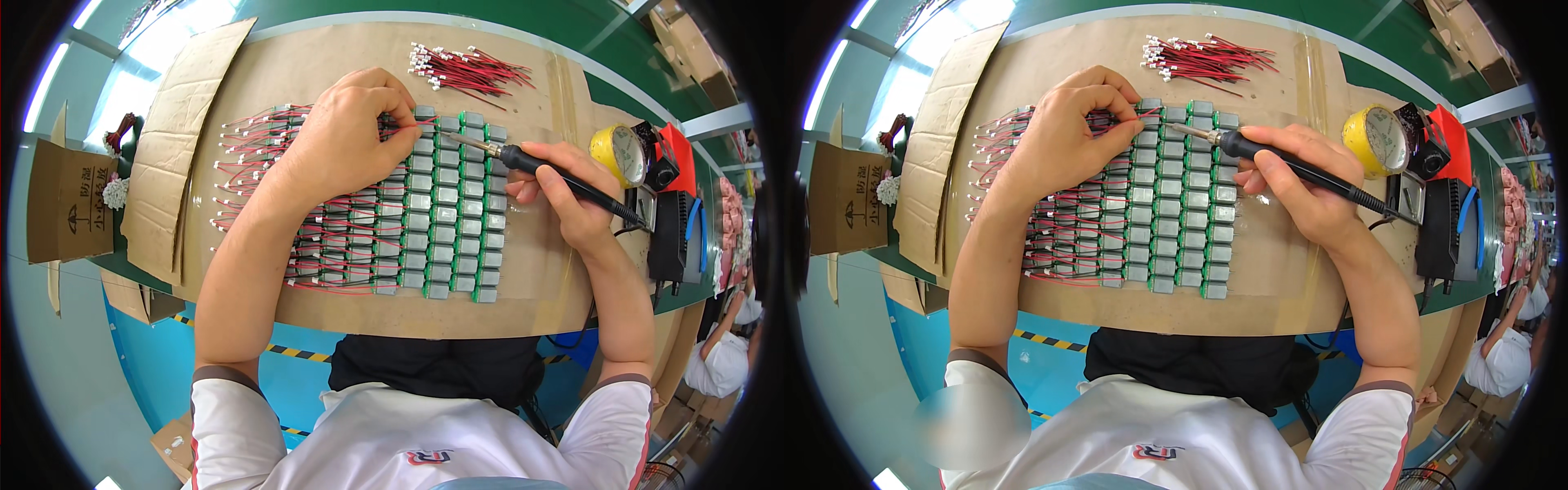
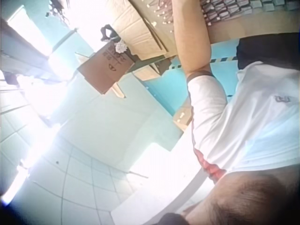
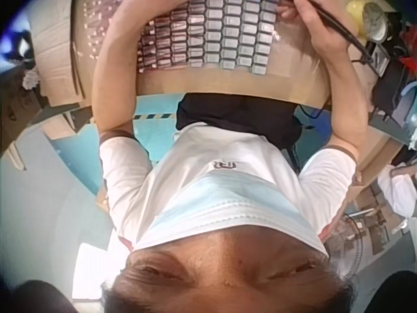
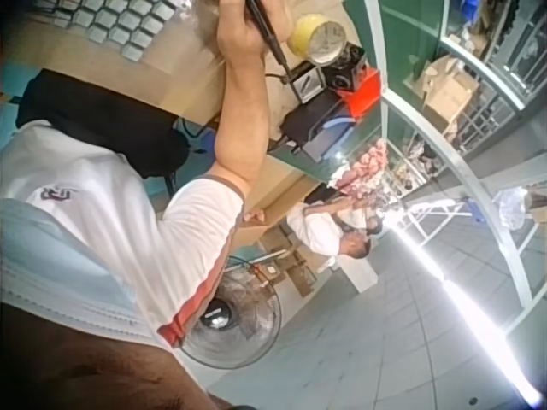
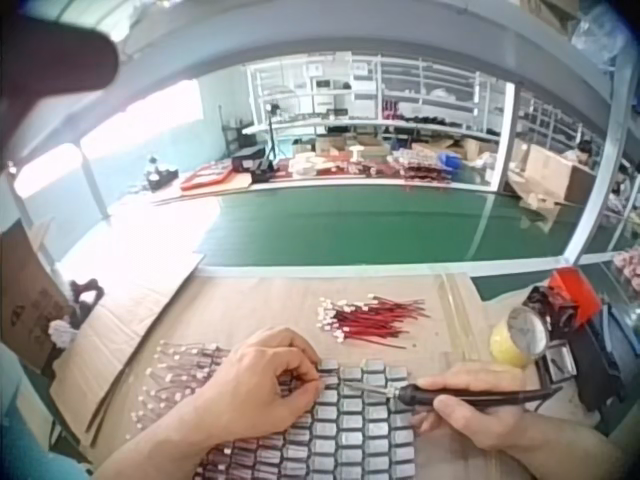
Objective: Soldering small wires onto a grid of electronic components at a factory workbench.
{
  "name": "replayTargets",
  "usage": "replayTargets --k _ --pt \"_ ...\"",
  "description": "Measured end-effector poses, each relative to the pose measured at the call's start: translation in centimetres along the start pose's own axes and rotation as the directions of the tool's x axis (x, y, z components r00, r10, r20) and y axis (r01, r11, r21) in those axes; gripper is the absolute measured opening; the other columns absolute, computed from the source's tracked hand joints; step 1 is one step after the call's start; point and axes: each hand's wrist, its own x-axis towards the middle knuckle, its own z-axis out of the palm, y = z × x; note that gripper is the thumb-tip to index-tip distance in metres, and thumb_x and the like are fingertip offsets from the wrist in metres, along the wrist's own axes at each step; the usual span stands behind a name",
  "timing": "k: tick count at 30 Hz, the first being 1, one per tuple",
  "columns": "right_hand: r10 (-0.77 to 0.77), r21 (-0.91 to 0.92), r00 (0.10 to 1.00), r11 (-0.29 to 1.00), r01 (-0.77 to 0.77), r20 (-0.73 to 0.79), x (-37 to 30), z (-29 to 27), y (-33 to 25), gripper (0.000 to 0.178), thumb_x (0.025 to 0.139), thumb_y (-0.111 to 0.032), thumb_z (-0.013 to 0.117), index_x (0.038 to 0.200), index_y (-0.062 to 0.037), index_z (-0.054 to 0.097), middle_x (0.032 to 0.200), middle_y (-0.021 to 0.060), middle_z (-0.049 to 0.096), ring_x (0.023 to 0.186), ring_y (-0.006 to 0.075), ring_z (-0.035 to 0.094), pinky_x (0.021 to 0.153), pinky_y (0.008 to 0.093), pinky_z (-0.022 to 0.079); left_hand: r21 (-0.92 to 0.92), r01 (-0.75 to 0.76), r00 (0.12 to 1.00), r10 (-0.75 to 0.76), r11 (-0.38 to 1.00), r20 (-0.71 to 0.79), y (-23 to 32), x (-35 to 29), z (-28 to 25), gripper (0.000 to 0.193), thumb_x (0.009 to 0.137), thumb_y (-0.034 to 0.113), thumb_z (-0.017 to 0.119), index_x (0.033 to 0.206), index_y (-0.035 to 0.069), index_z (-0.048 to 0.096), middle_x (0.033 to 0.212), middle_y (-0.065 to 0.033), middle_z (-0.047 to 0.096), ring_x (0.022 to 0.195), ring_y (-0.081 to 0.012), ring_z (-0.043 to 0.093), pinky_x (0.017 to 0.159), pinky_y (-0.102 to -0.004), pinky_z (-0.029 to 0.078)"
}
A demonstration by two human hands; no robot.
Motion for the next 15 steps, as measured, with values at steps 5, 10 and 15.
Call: replayTargets --k 5,10,15 --pt "-0.005 -0.001 1.000 1.000 0.005 0.001 0.08 0.07 0.19 0.027 0.100 0.006 0.062 0.124 0.0084 0.072 0.094 0.0149 0.073 0.077 0.0194 0.078 0.073 0.0294 0.065 0.011 0.010 1.000 -0.010 1.000 0.000 0.00 -0.06 -0.06 0.011 0.086 0.008 0.079 0.086 -0.002 0.073 0.109 -0.0098 0.073 0.098 -0.0268 0.070 0.090 -0.0371 0.056" --pt "0.000 -0.005 1.000 1.000 0.000 -0.004 0.00 -0.02 0.10 0.026 0.100 0.006 0.062 0.124 0.0084 0.072 0.094 0.0150 0.073 0.077 0.0193 0.078 0.073 0.0294 0.065 0.010 0.007 1.000 -0.007 1.000 0.000 -0.10 0.04 0.13 0.011 0.086 0.008 0.079 0.086 -0.002 0.073 0.109 -0.0097 0.073 0.097 -0.0266 0.070 0.090 -0.0370 0.056" --pt "0.005 0.006 1.000 1.000 -0.005 -0.002 0.01 -0.05 0.01 0.027 0.100 0.007 0.060 0.125 0.0092 0.072 0.095 0.0156 0.073 0.078 0.0198 0.078 0.074 0.0304 0.065 0.022 0.004 1.000 -0.004 1.000 -0.001 0.02 0.00 0.02 0.012 0.086 0.008 0.079 0.086 -0.002 0.073 0.109 -0.0095 0.073 0.097 -0.0264 0.071 0.090 -0.0370 0.056"
